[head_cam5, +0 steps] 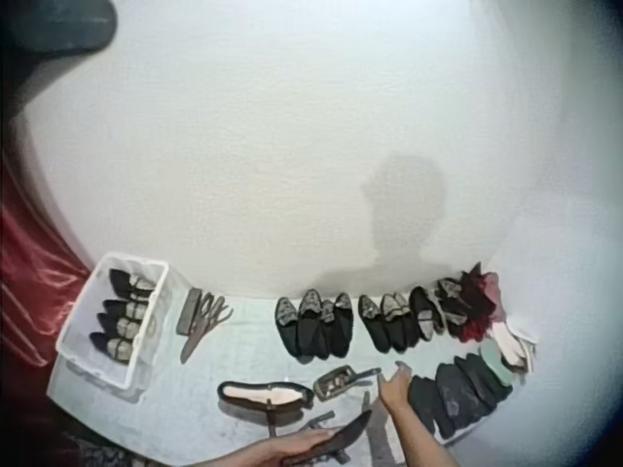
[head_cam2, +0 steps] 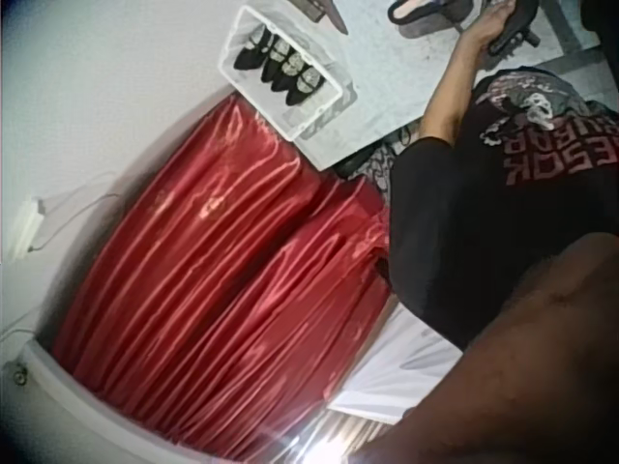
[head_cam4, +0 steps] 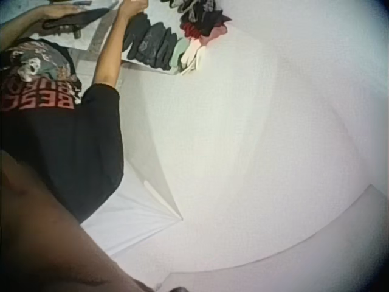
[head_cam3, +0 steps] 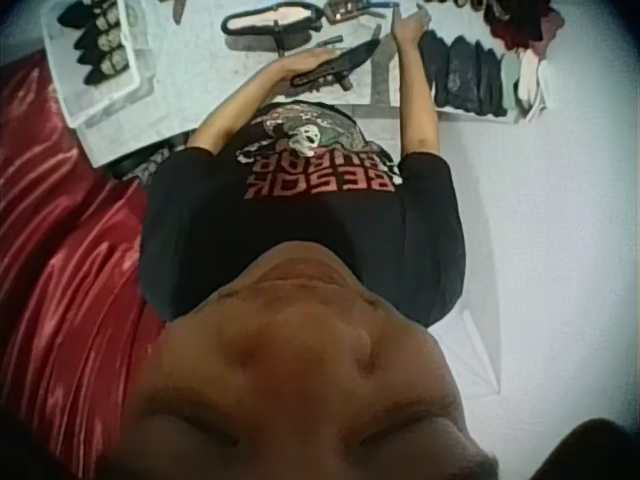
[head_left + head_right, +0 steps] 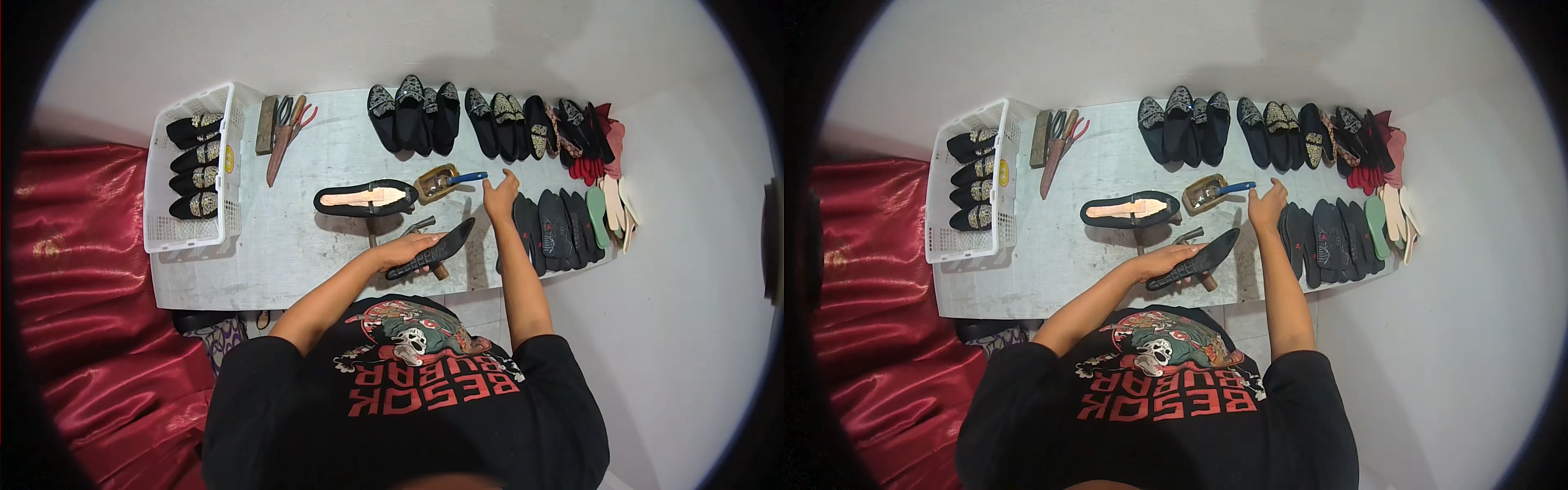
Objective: Apply glue to a shoe sole and hammer it onto the shoe body.
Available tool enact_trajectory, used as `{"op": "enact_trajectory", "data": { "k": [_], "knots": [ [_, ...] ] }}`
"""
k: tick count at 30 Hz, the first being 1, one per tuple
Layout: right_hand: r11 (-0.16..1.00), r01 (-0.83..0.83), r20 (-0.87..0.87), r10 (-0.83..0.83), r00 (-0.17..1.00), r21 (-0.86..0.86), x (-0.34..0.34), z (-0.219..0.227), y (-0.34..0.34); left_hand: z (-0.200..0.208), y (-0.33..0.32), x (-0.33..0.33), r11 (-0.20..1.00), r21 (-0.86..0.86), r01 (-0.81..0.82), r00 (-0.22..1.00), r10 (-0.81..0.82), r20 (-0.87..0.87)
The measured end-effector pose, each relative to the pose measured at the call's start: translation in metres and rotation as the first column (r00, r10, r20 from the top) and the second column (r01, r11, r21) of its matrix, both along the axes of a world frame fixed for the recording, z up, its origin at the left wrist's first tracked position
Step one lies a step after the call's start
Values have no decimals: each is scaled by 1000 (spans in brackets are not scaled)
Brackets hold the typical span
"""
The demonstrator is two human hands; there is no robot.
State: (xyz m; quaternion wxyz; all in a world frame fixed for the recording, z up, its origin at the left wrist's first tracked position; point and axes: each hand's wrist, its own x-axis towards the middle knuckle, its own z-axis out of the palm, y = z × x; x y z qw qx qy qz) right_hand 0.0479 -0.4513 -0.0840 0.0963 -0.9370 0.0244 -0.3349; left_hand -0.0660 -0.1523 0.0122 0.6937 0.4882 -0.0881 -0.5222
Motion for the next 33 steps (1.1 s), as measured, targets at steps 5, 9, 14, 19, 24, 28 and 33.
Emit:
{"op": "enact_trajectory", "data": {
  "k": [5,9,14,19,24,28,33],
  "knots": [
    [471,485,-652,684,326,737,-51,59,-12,4,-13,-1,994,81,71,991,-79,104],
    [189,753,-329,944,39,630,-102,73,-31,2,-28,-3,983,121,139,988,-146,51],
    [217,812,-207,971,-121,542,-133,62,-54,-17,-30,-20,973,198,118,992,-107,-66],
    [240,809,-180,969,-168,536,-130,36,-55,-23,-28,-38,948,302,106,973,-37,-227],
    [270,761,-286,951,-115,590,-109,54,-49,-13,-2,-53,973,229,-8,992,36,-119],
    [348,651,-322,932,-164,675,-90,83,-38,5,29,-62,938,348,-14,1000,10,12],
    [322,351,-320,945,-65,879,-72,140,-14,39,67,-46,968,219,-123,942,44,334]
  ]
}}
